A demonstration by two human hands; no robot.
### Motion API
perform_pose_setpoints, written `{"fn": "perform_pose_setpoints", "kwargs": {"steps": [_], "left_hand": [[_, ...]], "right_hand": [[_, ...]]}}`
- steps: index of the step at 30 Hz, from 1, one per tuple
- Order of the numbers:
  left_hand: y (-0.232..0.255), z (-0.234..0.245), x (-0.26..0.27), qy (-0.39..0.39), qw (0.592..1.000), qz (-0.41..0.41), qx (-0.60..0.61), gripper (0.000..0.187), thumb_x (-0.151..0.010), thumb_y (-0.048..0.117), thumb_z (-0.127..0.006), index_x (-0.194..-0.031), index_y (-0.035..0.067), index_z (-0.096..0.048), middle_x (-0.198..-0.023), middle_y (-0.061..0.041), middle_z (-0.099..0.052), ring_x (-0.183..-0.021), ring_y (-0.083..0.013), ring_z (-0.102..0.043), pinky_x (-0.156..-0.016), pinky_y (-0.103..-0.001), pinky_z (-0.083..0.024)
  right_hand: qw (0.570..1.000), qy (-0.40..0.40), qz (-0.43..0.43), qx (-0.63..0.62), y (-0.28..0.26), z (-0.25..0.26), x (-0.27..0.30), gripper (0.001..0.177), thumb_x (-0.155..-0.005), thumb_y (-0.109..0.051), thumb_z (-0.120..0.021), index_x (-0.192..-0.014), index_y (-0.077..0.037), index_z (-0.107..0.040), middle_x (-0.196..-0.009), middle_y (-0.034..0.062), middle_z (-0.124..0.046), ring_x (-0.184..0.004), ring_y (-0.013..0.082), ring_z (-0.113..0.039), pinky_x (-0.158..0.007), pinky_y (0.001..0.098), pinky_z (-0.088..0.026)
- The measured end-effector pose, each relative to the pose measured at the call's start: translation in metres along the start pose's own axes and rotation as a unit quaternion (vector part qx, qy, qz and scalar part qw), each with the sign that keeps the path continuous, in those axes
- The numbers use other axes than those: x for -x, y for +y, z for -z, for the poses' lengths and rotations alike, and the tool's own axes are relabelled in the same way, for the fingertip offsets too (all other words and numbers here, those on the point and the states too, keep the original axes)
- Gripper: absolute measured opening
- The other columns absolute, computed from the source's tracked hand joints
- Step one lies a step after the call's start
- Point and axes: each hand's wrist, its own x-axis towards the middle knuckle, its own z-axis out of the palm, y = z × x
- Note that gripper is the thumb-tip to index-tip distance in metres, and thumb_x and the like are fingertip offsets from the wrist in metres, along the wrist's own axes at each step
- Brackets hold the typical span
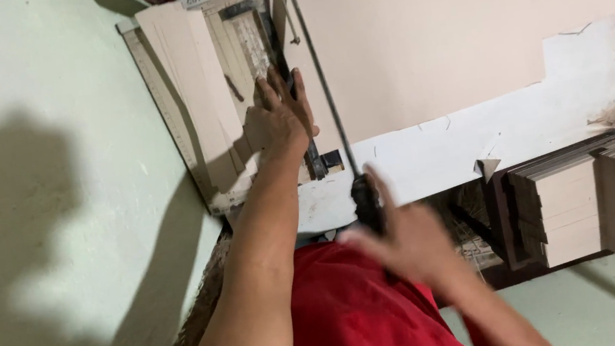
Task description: The person uses a manual paper cutter to trim large sheets of light-colored paper. They repeatedly place a sheet on the cutter, align it against the guide, and pull down the lever to cut the paper. The cut pieces are then removed and stacked.
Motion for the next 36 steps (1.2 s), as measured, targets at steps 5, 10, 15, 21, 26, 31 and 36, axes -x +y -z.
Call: {"fn": "perform_pose_setpoints", "kwargs": {"steps": [5,10,15,21,26,31,36], "left_hand": [[0.006,0.004,-0.001,-0.021,0.999,0.006,-0.031,0.123,-0.078,0.034,-0.085,-0.164,0.015,0.0,-0.163,-0.031,0.015,-0.15,-0.0556,0.01,-0.104,-0.086,-0.02],[0.007,0.008,0.0,-0.029,1.0,0.004,-0.008,0.122,-0.08,0.031,-0.086,-0.164,0.015,0.001,-0.163,-0.032,0.012,-0.149,-0.0561,0.011,-0.107,-0.083,-0.019],[0.002,0.002,0.002,0.032,0.999,-0.01,-0.006,0.123,-0.077,0.031,-0.089,-0.165,0.014,-0.003,-0.164,-0.03,0.014,-0.149,-0.0564,0.011,-0.106,-0.085,-0.006],[-0.009,-0.012,0.022,0.12,0.959,-0.178,-0.186,0.081,-0.092,0.041,-0.069,-0.154,0.021,-0.021,-0.158,-0.018,-0.002,-0.143,-0.0423,0.003,-0.109,-0.069,0.001],[-0.039,-0.045,0.024,0.208,0.893,-0.35,-0.193,0.029,-0.089,0.033,-0.065,-0.106,0.024,-0.044,-0.109,-0.006,-0.035,-0.097,-0.0294,-0.033,-0.082,-0.054,-0.025],[-0.099,-0.029,0.033,0.048,0.852,-0.347,-0.39,0.022,-0.085,0.015,-0.065,-0.069,0.028,-0.074,-0.066,0.0,-0.073,-0.059,-0.0192,-0.067,-0.058,-0.042,-0.047],[-0.123,0.043,0.069,0.003,0.873,-0.259,-0.412,0.02,-0.093,0.014,-0.063,-0.109,0.024,-0.069,-0.125,-0.006,-0.06,-0.088,-0.0254,-0.068,-0.072,-0.041,-0.049]], "right_hand": [[0.993,-0.019,-0.019,0.114,0.044,-0.078,-0.037,0.091,-0.096,-0.043,-0.056,-0.165,-0.012,-0.005,-0.092,0.0318,-0.073,-0.086,0.0502,-0.074,-0.073,0.0549,-0.06],[0.984,0.074,0.037,0.158,0.134,-0.169,-0.123,0.082,-0.098,-0.017,-0.049,-0.164,-0.004,-0.002,-0.102,0.027,-0.075,-0.084,0.043,-0.077,-0.072,0.0534,-0.06],[0.997,0.065,0.042,0.021,0.112,-0.13,-0.092,0.086,-0.096,-0.03,-0.057,-0.164,-0.013,-0.008,-0.096,0.0299,-0.075,-0.085,0.0494,-0.075,-0.073,0.0575,-0.057],[0.981,-0.025,0.032,-0.19,0.069,-0.031,-0.02,0.097,-0.085,-0.052,-0.063,-0.163,-0.019,-0.017,-0.077,0.0224,-0.077,-0.065,0.041,-0.076,-0.063,0.0492,-0.058],[0.913,0.052,0.0,-0.404,0.147,-0.049,-0.116,0.06,-0.098,-0.055,-0.053,-0.139,-0.011,-0.055,-0.087,0.0255,-0.074,-0.073,0.036,-0.075,-0.069,0.0456,-0.061],[0.762,0.168,-0.071,-0.621,0.2,-0.038,-0.205,0.101,-0.103,-0.057,-0.065,-0.163,-0.017,0.006,-0.136,0.0243,-0.053,-0.11,0.0447,-0.068,-0.099,0.065,-0.05],[0.732,0.177,-0.03,-0.657,0.222,-0.053,-0.2,0.024,-0.102,-0.023,-0.069,-0.111,-0.011,-0.05,-0.069,0.0083,-0.061,-0.049,0.0192,-0.061,-0.047,0.0274,-0.053]]}}
